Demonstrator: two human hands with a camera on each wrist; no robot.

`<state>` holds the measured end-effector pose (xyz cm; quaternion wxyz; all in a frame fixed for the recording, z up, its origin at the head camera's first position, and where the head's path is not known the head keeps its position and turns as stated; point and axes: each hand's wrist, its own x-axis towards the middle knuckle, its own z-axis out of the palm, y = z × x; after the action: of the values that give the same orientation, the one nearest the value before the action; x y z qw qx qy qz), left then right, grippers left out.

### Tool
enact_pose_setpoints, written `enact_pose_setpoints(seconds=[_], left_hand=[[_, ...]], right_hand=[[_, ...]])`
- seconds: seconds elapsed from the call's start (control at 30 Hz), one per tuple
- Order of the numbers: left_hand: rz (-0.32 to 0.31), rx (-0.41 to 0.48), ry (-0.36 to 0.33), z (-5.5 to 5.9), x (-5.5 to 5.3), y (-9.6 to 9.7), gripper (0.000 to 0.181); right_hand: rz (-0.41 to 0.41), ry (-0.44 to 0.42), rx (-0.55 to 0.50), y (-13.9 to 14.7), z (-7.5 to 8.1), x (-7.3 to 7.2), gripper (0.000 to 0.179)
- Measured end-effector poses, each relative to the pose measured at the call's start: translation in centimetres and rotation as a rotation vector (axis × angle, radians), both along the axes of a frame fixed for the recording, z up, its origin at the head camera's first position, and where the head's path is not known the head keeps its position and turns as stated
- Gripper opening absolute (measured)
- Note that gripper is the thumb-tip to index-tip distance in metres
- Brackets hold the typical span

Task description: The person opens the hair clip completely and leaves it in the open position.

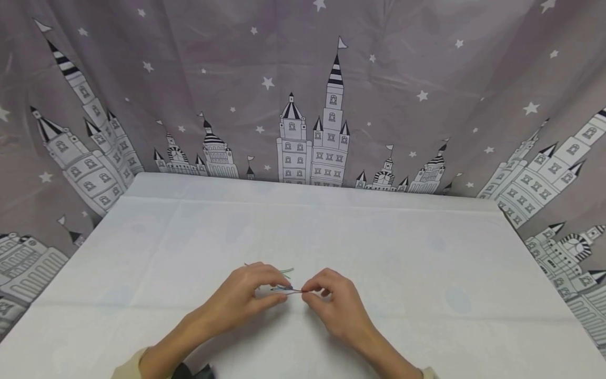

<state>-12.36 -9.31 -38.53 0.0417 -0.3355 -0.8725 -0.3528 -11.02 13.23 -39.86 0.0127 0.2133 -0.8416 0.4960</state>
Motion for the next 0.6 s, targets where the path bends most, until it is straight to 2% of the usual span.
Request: enact_pose_setpoints(seconds=[0.2, 0.43, 0.6], left_hand=[[0.016, -0.044, 0.005, 0.0, -0.6, 0.4, 0.016], [0.038, -0.058, -0.070, -0.3, -1.9, 1.2, 0.016], [0.048, -0.085, -0.121, -0.7, -3.1, 2.0, 0.018]], right_hand=[[0.005, 0.030, 0.013, 0.3, 0.0, -0.4, 0.012], [-0.030, -0.027, 0.040, 1.0, -0.3, -1.5, 0.005], [-0.053, -0.025, 0.054, 1.6, -0.8, -2.6, 0.008]])
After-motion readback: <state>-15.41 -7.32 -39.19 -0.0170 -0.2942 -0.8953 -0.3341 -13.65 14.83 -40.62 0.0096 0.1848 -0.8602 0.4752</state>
